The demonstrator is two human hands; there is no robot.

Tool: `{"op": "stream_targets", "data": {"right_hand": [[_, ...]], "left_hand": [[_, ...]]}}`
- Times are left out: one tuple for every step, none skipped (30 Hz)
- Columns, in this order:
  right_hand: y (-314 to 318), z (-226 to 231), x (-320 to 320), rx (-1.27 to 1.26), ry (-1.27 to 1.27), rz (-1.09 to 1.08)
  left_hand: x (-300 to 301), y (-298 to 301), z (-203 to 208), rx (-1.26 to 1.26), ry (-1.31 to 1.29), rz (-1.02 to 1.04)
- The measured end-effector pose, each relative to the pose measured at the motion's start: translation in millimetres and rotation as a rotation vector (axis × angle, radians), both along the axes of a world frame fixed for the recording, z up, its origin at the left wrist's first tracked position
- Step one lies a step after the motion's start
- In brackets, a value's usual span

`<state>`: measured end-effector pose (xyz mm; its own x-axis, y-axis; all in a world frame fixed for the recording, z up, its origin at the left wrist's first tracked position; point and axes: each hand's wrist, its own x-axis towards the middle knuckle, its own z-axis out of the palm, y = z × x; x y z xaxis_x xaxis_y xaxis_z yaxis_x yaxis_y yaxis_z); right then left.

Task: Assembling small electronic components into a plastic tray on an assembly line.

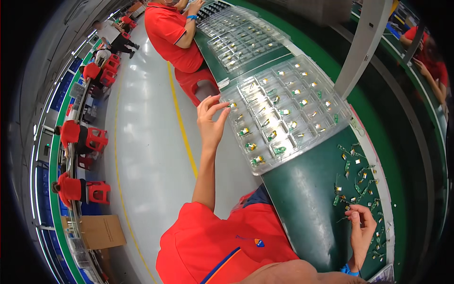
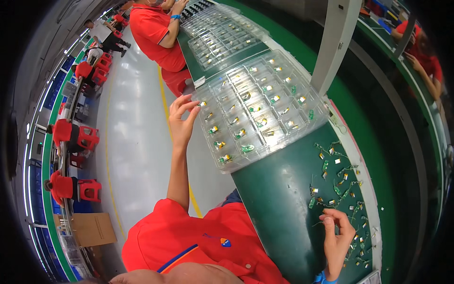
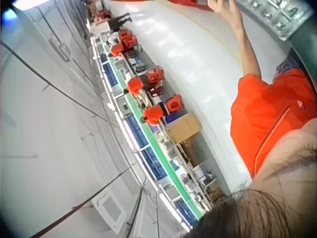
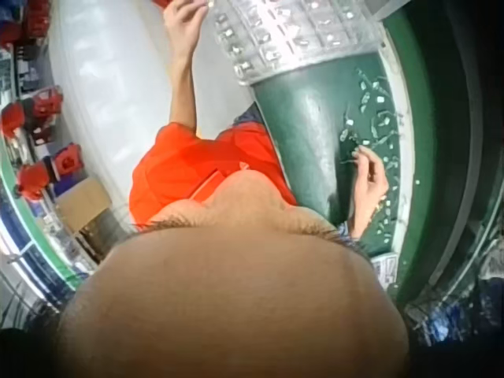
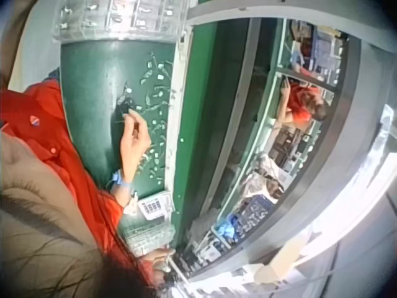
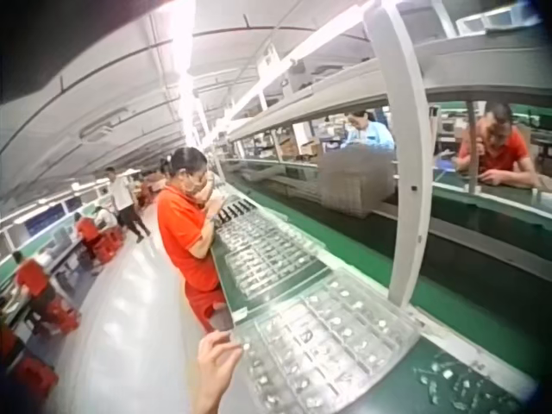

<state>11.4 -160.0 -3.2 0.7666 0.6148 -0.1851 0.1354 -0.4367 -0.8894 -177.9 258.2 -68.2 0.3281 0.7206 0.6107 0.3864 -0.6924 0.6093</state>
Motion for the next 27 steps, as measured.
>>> {"op": "stream_targets", "data": {"right_hand": [[0,0,-2,-0.001,-0.005,0.001],[-2,0,-2,0.016,0.000,-0.004],[-2,0,-3,0.033,0.006,-0.009],[-2,2,-4,0.034,0.000,-0.008],[-3,3,-3,0.023,-0.019,-0.015],[-5,5,-3,0.011,-0.037,-0.027],[-8,7,-1,0.008,-0.043,-0.045],[-11,12,1,0.013,-0.056,-0.071],[-15,14,0,0.010,-0.068,-0.121],[-18,14,5,-0.001,-0.132,-0.126],[-16,17,9,0.003,-0.202,-0.111],[-16,16,13,0.034,-0.232,-0.112],[-14,17,16,0.044,-0.272,-0.128],[-8,20,19,0.025,-0.290,-0.115],[-8,21,22,0.027,-0.312,-0.107],[-12,32,25,0.014,-0.346,-0.122],[-17,41,24,0.028,-0.361,-0.148],[-22,42,25,0.015,-0.439,-0.125],[-28,42,24,0.007,-0.475,-0.116],[-37,42,25,-0.006,-0.507,-0.112],[-46,45,26,0.002,-0.507,-0.136],[-53,51,27,0.010,-0.571,-0.168],[-60,56,28,0.016,-0.638,-0.206],[-63,60,30,0.041,-0.632,-0.214],[-70,64,31,0.010,-0.722,-0.295],[-73,72,31,-0.001,-0.809,-0.361],[-76,76,32,0.035,-0.796,-0.397]], "left_hand": [[-3,1,-2,-0.018,-0.002,0.005],[-4,0,-2,-0.018,-0.010,0.008],[-6,0,-1,-0.012,0.003,0.006],[-9,-1,1,-0.005,0.016,0.002],[-7,-1,4,-0.007,0.009,-0.005],[-5,-2,7,0.023,-0.006,0.003],[-2,-3,12,0.051,-0.020,0.004],[4,-6,19,0.035,-0.051,0.005],[12,-9,24,0.009,-0.081,-0.018],[18,-17,32,0.007,-0.122,-0.013],[19,-30,46,-0.003,-0.158,-0.022],[26,-52,57,-0.053,-0.237,-0.073],[31,-71,62,-0.097,-0.285,-0.102],[27,-91,66,-0.149,-0.326,-0.184],[34,-117,78,-0.243,-0.292,-0.348],[52,-138,82,-0.266,-0.218,-0.611],[69,-158,85,-0.263,-0.139,-0.857],[89,-177,82,-0.251,-0.031,-1.045],[110,-199,83,-0.216,0.067,-1.152],[137,-219,82,-0.207,0.098,-1.232],[153,-233,85,-0.186,0.226,-1.244],[170,-240,86,-0.102,0.253,-1.249],[189,-244,83,-0.013,0.276,-1.257],[202,-241,78,0.008,0.295,-1.253],[217,-239,68,0.050,0.361,-1.179],[223,-233,64,0.102,0.430,-1.077],[230,-227,55,0.121,0.444,-1.065]]}}
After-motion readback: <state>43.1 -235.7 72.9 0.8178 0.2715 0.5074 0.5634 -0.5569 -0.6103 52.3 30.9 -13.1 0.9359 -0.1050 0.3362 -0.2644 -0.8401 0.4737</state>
